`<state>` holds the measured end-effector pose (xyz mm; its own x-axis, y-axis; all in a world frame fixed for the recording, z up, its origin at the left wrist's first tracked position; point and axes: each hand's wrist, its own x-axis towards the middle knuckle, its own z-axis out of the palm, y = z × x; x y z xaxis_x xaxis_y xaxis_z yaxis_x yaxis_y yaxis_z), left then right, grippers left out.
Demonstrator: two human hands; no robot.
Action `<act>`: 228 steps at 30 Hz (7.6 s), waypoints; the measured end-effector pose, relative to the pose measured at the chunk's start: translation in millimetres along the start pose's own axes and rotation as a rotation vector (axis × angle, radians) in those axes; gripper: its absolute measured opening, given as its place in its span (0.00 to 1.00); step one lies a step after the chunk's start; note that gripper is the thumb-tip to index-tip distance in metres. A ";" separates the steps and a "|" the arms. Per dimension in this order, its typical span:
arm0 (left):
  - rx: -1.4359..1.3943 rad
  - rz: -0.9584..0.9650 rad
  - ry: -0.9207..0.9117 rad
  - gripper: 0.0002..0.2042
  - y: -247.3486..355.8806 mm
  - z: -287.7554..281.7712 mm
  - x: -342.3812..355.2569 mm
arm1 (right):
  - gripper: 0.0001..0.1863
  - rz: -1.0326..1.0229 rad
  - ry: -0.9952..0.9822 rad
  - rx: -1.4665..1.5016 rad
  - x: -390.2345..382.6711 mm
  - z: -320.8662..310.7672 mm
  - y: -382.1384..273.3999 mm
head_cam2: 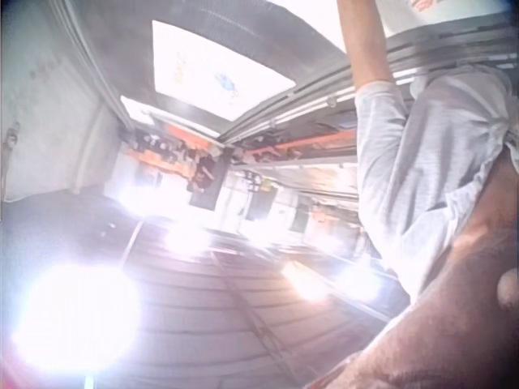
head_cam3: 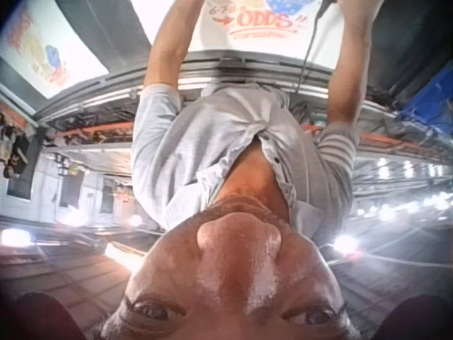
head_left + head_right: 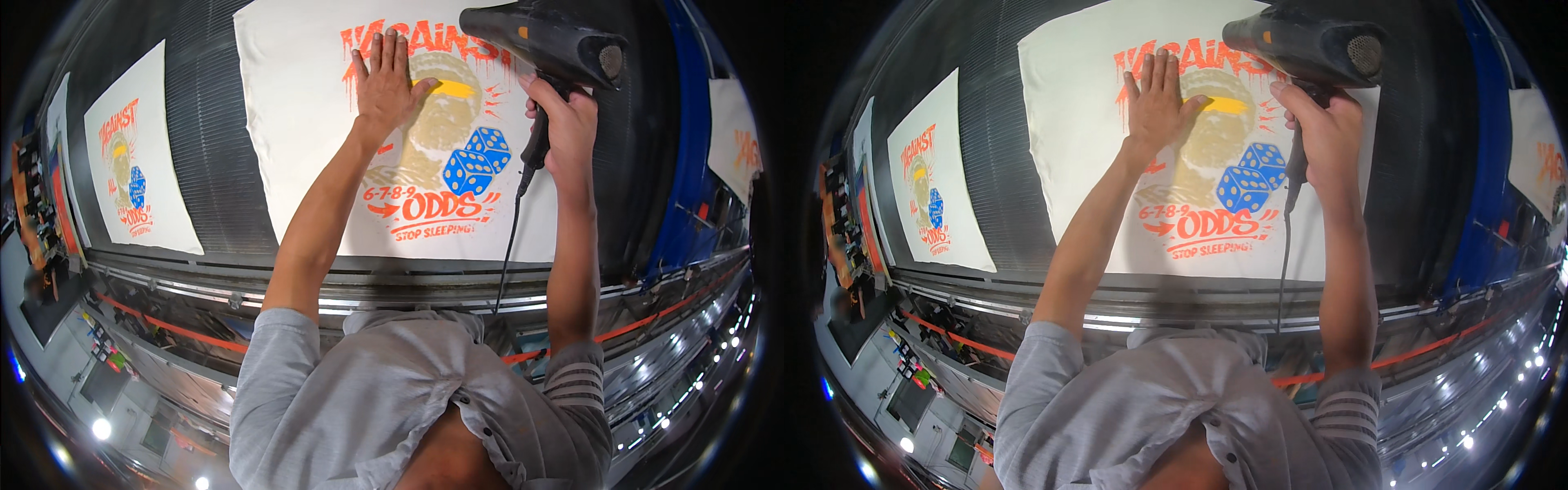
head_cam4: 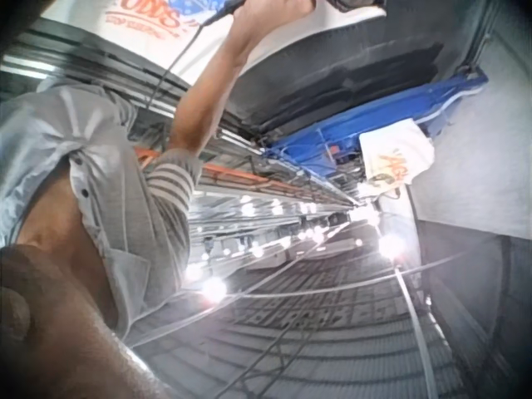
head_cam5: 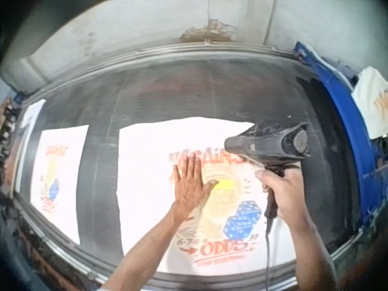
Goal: The person aligns a screen-printing frame over a white t-shirt on a conveyor, pulls a squeegee to apply red ink, and lifts the frame to reveal the printed design. They then use a heat gun to dry the ink on the shirt before moving to the next station.
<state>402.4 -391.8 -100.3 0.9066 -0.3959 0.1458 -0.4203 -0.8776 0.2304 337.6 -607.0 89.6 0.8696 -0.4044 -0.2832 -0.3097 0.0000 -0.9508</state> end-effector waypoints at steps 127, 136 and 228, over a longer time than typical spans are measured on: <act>-0.113 -0.328 -0.021 0.37 -859.9 -289.7 -516.4 | 0.19 0.068 -0.265 -0.182 -474.1 862.4 -29.4; 0.126 -0.409 -0.028 0.31 -866.8 -278.1 -501.7 | 0.24 -0.037 -0.383 -0.436 -440.5 881.7 -3.5; -0.246 -0.180 -0.186 0.40 -777.0 -298.7 -506.2 | 0.20 0.322 -0.264 -0.496 -502.7 738.5 27.3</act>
<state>259.1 571.2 -65.8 0.9486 -0.3032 -0.0909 -0.2289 -0.8556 0.4643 175.9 271.7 113.7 0.7495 -0.2161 -0.6258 -0.6565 -0.3649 -0.6602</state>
